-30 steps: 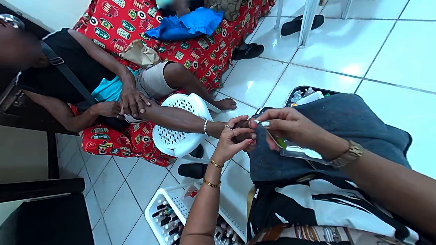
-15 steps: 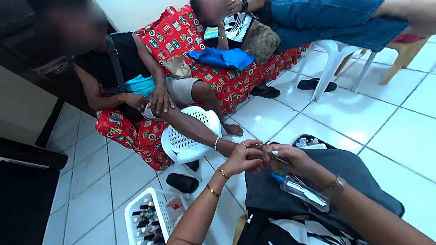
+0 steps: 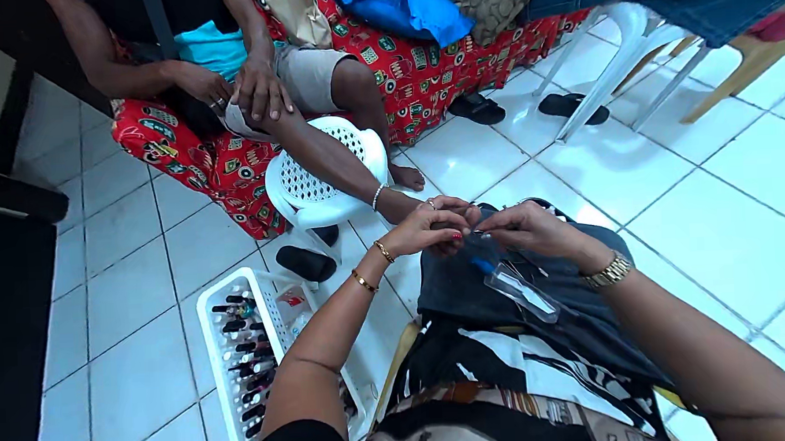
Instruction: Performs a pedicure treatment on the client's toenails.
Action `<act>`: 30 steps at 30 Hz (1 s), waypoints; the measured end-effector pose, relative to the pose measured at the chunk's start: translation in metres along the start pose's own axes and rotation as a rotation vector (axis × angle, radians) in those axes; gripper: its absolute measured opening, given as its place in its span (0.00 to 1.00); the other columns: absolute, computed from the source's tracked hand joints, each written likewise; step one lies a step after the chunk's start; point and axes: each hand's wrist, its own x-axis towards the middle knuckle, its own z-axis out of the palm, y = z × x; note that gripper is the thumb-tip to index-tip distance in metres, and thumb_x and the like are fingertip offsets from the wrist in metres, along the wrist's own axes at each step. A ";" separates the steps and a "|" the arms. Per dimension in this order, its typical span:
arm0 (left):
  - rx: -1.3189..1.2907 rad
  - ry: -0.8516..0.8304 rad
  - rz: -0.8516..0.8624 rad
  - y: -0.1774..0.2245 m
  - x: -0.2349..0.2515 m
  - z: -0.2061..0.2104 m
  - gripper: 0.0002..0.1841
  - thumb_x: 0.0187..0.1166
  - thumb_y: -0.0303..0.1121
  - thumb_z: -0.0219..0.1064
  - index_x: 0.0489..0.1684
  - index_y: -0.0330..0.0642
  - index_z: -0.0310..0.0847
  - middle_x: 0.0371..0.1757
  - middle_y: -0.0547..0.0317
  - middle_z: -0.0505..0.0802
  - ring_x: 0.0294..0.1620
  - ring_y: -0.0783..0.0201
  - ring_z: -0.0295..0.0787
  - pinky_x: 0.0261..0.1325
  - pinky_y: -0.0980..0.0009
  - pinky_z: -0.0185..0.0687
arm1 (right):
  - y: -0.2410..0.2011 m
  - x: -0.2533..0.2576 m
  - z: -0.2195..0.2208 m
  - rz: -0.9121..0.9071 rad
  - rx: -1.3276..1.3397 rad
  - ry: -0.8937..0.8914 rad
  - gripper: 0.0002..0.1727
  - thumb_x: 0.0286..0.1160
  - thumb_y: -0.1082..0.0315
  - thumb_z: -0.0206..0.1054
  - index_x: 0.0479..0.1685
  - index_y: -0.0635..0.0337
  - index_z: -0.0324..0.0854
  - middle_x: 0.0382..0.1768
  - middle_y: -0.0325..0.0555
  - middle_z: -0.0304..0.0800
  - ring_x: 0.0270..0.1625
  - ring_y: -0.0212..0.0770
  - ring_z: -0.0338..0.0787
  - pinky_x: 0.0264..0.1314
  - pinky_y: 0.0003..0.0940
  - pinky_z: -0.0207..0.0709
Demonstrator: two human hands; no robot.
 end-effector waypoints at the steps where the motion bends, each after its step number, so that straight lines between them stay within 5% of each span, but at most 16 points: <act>1: 0.000 0.000 0.006 0.000 0.000 0.000 0.09 0.77 0.29 0.69 0.46 0.37 0.94 0.76 0.47 0.82 0.80 0.57 0.72 0.85 0.57 0.60 | -0.001 0.001 0.000 -0.015 -0.017 -0.005 0.11 0.77 0.74 0.64 0.47 0.64 0.92 0.25 0.38 0.91 0.24 0.23 0.85 0.32 0.23 0.83; 17: -0.004 -0.017 -0.003 0.002 0.000 -0.005 0.10 0.78 0.29 0.68 0.47 0.36 0.94 0.75 0.47 0.83 0.79 0.59 0.72 0.85 0.58 0.60 | 0.002 0.016 0.000 -0.178 -0.091 0.010 0.08 0.72 0.73 0.67 0.39 0.62 0.93 0.27 0.36 0.92 0.29 0.21 0.87 0.38 0.20 0.83; 23: 0.023 -0.035 0.057 0.001 0.002 -0.007 0.11 0.79 0.30 0.67 0.45 0.36 0.95 0.72 0.44 0.84 0.78 0.58 0.74 0.82 0.62 0.64 | -0.004 0.023 -0.005 -0.252 -0.227 -0.014 0.08 0.71 0.71 0.68 0.35 0.60 0.94 0.29 0.41 0.94 0.33 0.31 0.90 0.40 0.34 0.84; 30: 0.032 -0.067 0.060 -0.003 0.003 -0.010 0.12 0.80 0.33 0.66 0.48 0.38 0.95 0.74 0.44 0.84 0.79 0.56 0.73 0.84 0.57 0.61 | -0.010 0.029 -0.008 -0.257 -0.273 -0.079 0.08 0.69 0.71 0.67 0.33 0.60 0.93 0.29 0.41 0.93 0.33 0.31 0.90 0.39 0.32 0.83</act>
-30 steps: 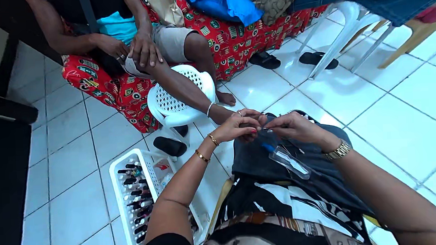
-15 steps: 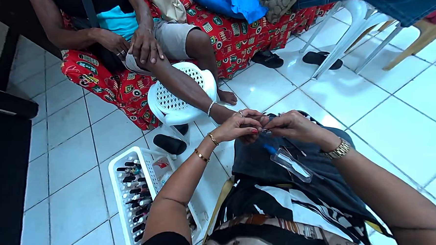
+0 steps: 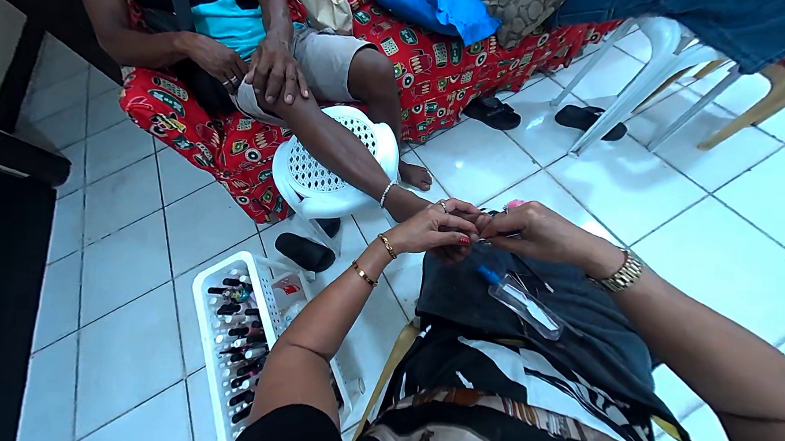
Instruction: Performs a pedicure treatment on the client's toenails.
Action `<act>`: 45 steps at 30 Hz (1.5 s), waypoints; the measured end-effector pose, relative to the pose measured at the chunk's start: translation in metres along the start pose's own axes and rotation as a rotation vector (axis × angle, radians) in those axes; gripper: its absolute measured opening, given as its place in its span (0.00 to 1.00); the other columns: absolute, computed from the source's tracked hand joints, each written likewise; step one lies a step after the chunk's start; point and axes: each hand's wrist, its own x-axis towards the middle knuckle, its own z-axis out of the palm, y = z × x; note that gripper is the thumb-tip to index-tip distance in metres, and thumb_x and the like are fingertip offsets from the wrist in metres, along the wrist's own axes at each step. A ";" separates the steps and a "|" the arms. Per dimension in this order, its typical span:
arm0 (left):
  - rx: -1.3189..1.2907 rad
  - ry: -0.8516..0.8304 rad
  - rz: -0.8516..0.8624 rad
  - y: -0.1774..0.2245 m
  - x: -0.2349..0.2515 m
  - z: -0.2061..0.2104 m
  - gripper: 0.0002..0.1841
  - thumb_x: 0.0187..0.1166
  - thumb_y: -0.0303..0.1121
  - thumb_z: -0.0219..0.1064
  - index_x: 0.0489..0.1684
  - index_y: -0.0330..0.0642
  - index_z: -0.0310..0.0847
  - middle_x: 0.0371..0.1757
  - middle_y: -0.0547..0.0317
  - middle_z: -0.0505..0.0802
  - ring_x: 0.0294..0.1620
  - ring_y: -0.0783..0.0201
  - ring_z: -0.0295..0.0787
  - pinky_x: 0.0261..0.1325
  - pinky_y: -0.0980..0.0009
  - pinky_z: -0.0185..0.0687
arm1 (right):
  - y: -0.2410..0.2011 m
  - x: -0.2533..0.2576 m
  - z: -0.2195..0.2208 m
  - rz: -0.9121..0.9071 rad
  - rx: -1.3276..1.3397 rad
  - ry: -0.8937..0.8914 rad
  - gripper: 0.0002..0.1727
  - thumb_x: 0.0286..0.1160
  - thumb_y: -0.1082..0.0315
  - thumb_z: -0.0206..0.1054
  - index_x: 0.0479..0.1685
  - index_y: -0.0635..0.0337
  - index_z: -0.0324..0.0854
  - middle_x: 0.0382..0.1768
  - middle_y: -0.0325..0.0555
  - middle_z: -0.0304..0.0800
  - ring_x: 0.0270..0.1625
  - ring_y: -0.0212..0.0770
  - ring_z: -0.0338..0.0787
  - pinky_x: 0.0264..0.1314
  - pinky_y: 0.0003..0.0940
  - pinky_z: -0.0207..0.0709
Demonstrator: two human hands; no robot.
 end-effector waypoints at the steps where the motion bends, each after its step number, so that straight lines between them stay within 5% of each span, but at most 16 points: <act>1: 0.005 0.000 0.004 0.000 0.000 0.000 0.12 0.80 0.33 0.66 0.48 0.38 0.95 0.74 0.44 0.84 0.79 0.56 0.73 0.84 0.57 0.61 | 0.000 0.001 0.000 0.005 0.002 -0.009 0.08 0.70 0.71 0.67 0.32 0.60 0.93 0.28 0.41 0.93 0.32 0.31 0.89 0.38 0.32 0.83; 15: 0.042 0.013 0.051 -0.004 0.000 0.003 0.10 0.79 0.30 0.67 0.48 0.38 0.95 0.72 0.46 0.86 0.77 0.57 0.76 0.83 0.58 0.63 | -0.006 -0.006 0.005 0.021 -0.120 -0.075 0.11 0.78 0.69 0.59 0.35 0.62 0.86 0.19 0.45 0.81 0.24 0.40 0.83 0.29 0.39 0.76; 21: 0.030 0.042 0.014 0.005 -0.001 0.005 0.10 0.78 0.29 0.68 0.45 0.37 0.95 0.72 0.44 0.85 0.76 0.56 0.76 0.82 0.56 0.64 | -0.014 -0.010 0.001 0.082 -0.116 -0.063 0.13 0.80 0.69 0.59 0.44 0.63 0.90 0.29 0.49 0.90 0.31 0.44 0.90 0.37 0.44 0.85; 39: 0.062 0.069 0.094 -0.001 0.002 0.007 0.11 0.78 0.31 0.68 0.45 0.38 0.96 0.70 0.41 0.86 0.75 0.52 0.78 0.80 0.55 0.64 | -0.025 -0.008 0.009 0.112 -0.224 -0.004 0.13 0.78 0.69 0.60 0.36 0.65 0.90 0.28 0.51 0.91 0.31 0.50 0.92 0.35 0.51 0.83; 45: 0.063 0.055 0.068 0.002 0.003 0.006 0.10 0.79 0.31 0.68 0.46 0.38 0.96 0.71 0.42 0.86 0.75 0.53 0.77 0.79 0.56 0.65 | -0.023 -0.011 0.014 0.064 -0.268 -0.005 0.13 0.78 0.70 0.58 0.34 0.66 0.87 0.20 0.51 0.83 0.24 0.51 0.87 0.26 0.48 0.78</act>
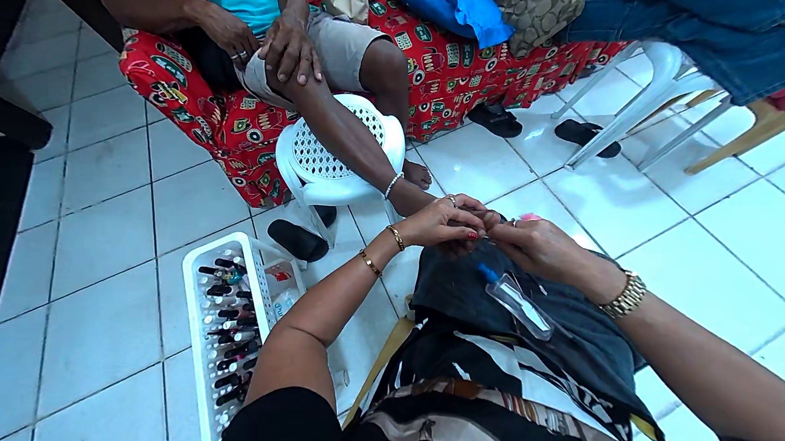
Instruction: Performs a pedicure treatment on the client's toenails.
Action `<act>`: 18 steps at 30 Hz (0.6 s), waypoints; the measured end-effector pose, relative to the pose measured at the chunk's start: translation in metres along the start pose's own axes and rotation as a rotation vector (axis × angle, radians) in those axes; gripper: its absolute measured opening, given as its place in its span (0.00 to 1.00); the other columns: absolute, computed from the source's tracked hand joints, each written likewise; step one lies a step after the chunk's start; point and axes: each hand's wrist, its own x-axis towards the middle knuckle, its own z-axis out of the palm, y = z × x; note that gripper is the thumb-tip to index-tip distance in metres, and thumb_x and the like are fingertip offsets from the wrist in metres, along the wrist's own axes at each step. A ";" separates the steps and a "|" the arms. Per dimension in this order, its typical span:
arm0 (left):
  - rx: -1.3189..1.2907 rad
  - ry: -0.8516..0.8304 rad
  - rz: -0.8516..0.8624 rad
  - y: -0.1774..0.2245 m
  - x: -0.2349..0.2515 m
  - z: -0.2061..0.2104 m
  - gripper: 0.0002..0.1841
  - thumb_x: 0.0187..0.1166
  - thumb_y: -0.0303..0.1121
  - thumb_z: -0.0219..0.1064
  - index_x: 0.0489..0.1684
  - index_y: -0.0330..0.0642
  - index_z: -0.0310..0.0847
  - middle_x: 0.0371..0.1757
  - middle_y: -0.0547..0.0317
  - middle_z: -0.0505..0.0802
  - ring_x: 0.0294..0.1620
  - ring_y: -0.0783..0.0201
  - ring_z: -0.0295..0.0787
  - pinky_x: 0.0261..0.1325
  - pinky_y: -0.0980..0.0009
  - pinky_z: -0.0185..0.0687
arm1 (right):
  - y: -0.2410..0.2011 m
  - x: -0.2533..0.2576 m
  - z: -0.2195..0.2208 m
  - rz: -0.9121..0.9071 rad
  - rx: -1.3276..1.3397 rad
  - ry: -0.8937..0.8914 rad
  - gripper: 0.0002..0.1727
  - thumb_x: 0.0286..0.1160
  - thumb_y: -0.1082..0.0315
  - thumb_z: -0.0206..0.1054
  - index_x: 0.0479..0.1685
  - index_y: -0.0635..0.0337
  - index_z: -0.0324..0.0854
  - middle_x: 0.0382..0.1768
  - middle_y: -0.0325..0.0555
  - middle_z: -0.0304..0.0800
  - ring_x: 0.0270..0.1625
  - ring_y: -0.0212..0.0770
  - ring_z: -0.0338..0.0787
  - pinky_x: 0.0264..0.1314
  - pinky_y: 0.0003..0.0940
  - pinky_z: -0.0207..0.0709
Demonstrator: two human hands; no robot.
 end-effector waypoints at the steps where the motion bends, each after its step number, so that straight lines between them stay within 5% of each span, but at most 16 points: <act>1: 0.000 -0.006 -0.007 0.000 0.000 0.000 0.10 0.79 0.31 0.68 0.46 0.39 0.96 0.71 0.43 0.86 0.75 0.53 0.77 0.80 0.56 0.64 | 0.001 -0.001 0.001 -0.014 -0.008 0.011 0.13 0.78 0.70 0.57 0.34 0.66 0.87 0.20 0.51 0.83 0.24 0.51 0.87 0.26 0.48 0.79; 8: 0.005 0.014 -0.023 0.000 0.001 0.001 0.11 0.79 0.32 0.68 0.45 0.37 0.96 0.70 0.43 0.87 0.75 0.51 0.77 0.79 0.54 0.65 | -0.004 -0.002 -0.011 0.062 0.020 -0.031 0.13 0.79 0.71 0.59 0.46 0.65 0.90 0.27 0.52 0.90 0.30 0.52 0.91 0.35 0.51 0.83; 18: 0.098 0.035 0.016 -0.006 0.004 0.004 0.12 0.79 0.36 0.69 0.45 0.40 0.96 0.68 0.45 0.88 0.72 0.49 0.79 0.75 0.47 0.66 | -0.015 0.001 -0.013 0.160 -0.044 -0.059 0.11 0.77 0.75 0.62 0.40 0.68 0.91 0.28 0.57 0.91 0.32 0.58 0.93 0.36 0.58 0.82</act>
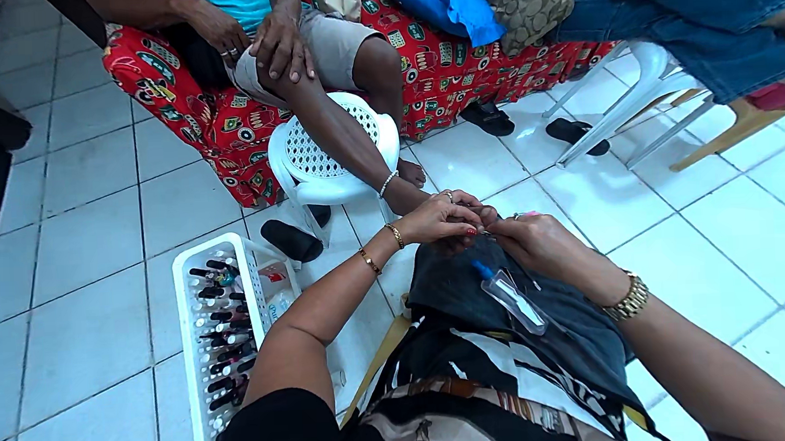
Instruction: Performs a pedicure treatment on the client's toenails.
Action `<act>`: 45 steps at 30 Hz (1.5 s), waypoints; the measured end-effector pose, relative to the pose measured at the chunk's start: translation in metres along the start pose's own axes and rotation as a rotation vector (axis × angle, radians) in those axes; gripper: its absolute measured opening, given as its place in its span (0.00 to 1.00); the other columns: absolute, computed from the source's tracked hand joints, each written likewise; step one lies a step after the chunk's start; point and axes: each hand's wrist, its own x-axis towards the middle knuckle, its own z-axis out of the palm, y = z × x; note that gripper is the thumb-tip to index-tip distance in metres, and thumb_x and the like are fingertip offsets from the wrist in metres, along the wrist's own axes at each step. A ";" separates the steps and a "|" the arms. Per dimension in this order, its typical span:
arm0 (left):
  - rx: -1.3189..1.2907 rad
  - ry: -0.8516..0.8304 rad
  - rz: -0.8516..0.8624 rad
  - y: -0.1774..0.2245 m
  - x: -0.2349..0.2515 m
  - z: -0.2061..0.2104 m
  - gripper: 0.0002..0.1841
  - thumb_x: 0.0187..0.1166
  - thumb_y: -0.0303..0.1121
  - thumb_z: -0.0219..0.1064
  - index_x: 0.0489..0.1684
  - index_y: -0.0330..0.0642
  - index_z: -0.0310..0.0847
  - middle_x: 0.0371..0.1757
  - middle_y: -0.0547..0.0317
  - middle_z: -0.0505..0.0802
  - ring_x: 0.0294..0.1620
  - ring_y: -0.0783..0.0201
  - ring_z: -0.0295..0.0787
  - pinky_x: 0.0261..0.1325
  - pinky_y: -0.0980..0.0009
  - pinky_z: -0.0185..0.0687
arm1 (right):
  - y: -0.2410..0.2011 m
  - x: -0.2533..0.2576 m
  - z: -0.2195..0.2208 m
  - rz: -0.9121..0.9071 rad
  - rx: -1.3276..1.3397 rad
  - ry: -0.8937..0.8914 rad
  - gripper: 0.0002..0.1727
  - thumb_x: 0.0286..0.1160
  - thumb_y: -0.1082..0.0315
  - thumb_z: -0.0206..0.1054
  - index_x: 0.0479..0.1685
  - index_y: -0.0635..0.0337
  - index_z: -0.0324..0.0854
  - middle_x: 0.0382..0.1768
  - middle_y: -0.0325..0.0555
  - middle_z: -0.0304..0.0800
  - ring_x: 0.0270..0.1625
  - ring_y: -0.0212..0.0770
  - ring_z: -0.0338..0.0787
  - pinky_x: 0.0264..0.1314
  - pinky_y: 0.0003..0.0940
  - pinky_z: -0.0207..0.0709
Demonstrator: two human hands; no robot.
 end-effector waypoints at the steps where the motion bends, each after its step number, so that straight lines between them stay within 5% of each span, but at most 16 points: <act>1: -0.002 -0.005 0.000 -0.001 0.000 -0.001 0.12 0.79 0.36 0.69 0.45 0.40 0.96 0.68 0.44 0.88 0.73 0.48 0.79 0.76 0.47 0.65 | -0.001 0.000 0.001 0.007 -0.008 0.006 0.10 0.77 0.74 0.62 0.39 0.67 0.91 0.28 0.57 0.91 0.32 0.58 0.93 0.36 0.58 0.82; 18: 0.009 0.001 -0.018 -0.002 0.003 0.000 0.12 0.78 0.36 0.70 0.45 0.39 0.96 0.67 0.46 0.89 0.72 0.48 0.79 0.75 0.44 0.65 | -0.020 -0.003 0.021 0.133 -0.127 0.097 0.09 0.79 0.75 0.61 0.36 0.70 0.85 0.22 0.60 0.83 0.26 0.63 0.89 0.27 0.58 0.79; 24: -0.065 -0.025 -0.037 -0.003 0.002 -0.004 0.11 0.77 0.34 0.71 0.45 0.39 0.96 0.69 0.45 0.87 0.73 0.52 0.78 0.77 0.51 0.66 | -0.002 -0.011 0.019 -0.019 -0.096 0.050 0.08 0.76 0.74 0.63 0.34 0.67 0.88 0.23 0.58 0.85 0.27 0.60 0.90 0.28 0.57 0.80; 26: -0.108 -0.022 -0.038 -0.001 0.000 -0.006 0.09 0.77 0.32 0.72 0.45 0.38 0.96 0.69 0.45 0.87 0.74 0.55 0.78 0.78 0.58 0.68 | 0.005 -0.012 0.005 0.047 0.078 0.005 0.11 0.80 0.72 0.61 0.41 0.67 0.90 0.29 0.56 0.90 0.33 0.56 0.92 0.38 0.58 0.83; 28: -0.137 -0.006 -0.037 -0.001 -0.002 -0.006 0.08 0.75 0.29 0.72 0.44 0.37 0.95 0.68 0.45 0.87 0.73 0.57 0.78 0.79 0.60 0.68 | 0.006 -0.009 -0.007 0.100 0.387 0.082 0.12 0.79 0.70 0.59 0.43 0.65 0.89 0.24 0.42 0.87 0.26 0.34 0.87 0.33 0.35 0.83; 30: -0.171 -0.004 -0.041 0.000 -0.003 -0.006 0.08 0.74 0.28 0.72 0.44 0.35 0.95 0.68 0.44 0.87 0.73 0.59 0.78 0.79 0.63 0.67 | 0.000 -0.001 -0.008 0.094 0.844 0.193 0.09 0.81 0.68 0.59 0.42 0.59 0.85 0.21 0.31 0.86 0.22 0.23 0.84 0.29 0.21 0.81; 33: -0.211 -0.001 -0.041 0.002 -0.002 -0.007 0.07 0.74 0.26 0.70 0.39 0.32 0.94 0.67 0.43 0.86 0.73 0.63 0.77 0.79 0.69 0.66 | -0.010 0.018 0.019 0.015 1.275 0.257 0.08 0.81 0.61 0.62 0.41 0.48 0.87 0.23 0.31 0.89 0.22 0.25 0.86 0.29 0.23 0.83; 35: -0.195 -0.020 -0.047 0.002 -0.005 -0.008 0.07 0.72 0.24 0.70 0.39 0.30 0.93 0.67 0.42 0.86 0.73 0.61 0.77 0.79 0.67 0.66 | -0.006 0.021 0.036 0.014 1.314 0.154 0.09 0.82 0.63 0.61 0.41 0.52 0.87 0.23 0.34 0.91 0.22 0.28 0.88 0.30 0.26 0.85; 39: -0.239 -0.104 -0.102 0.000 -0.007 -0.017 0.08 0.74 0.26 0.71 0.45 0.34 0.94 0.72 0.43 0.84 0.77 0.59 0.75 0.82 0.64 0.65 | 0.005 0.002 0.015 0.042 0.914 0.108 0.09 0.79 0.71 0.60 0.42 0.61 0.88 0.23 0.30 0.86 0.23 0.22 0.83 0.30 0.19 0.80; 42: -0.282 -0.175 -0.114 0.000 -0.006 -0.023 0.08 0.74 0.25 0.70 0.44 0.35 0.94 0.73 0.45 0.84 0.76 0.63 0.76 0.79 0.69 0.68 | 0.019 -0.006 0.005 -0.042 0.481 0.116 0.12 0.74 0.74 0.63 0.47 0.64 0.92 0.29 0.40 0.92 0.28 0.26 0.87 0.36 0.26 0.85; 45: -0.281 -0.212 -0.137 0.004 -0.002 -0.027 0.08 0.75 0.26 0.70 0.44 0.36 0.94 0.72 0.47 0.84 0.74 0.66 0.77 0.77 0.72 0.69 | 0.023 -0.004 0.008 -0.165 0.329 0.091 0.12 0.75 0.73 0.64 0.45 0.63 0.94 0.34 0.46 0.95 0.36 0.36 0.92 0.45 0.38 0.87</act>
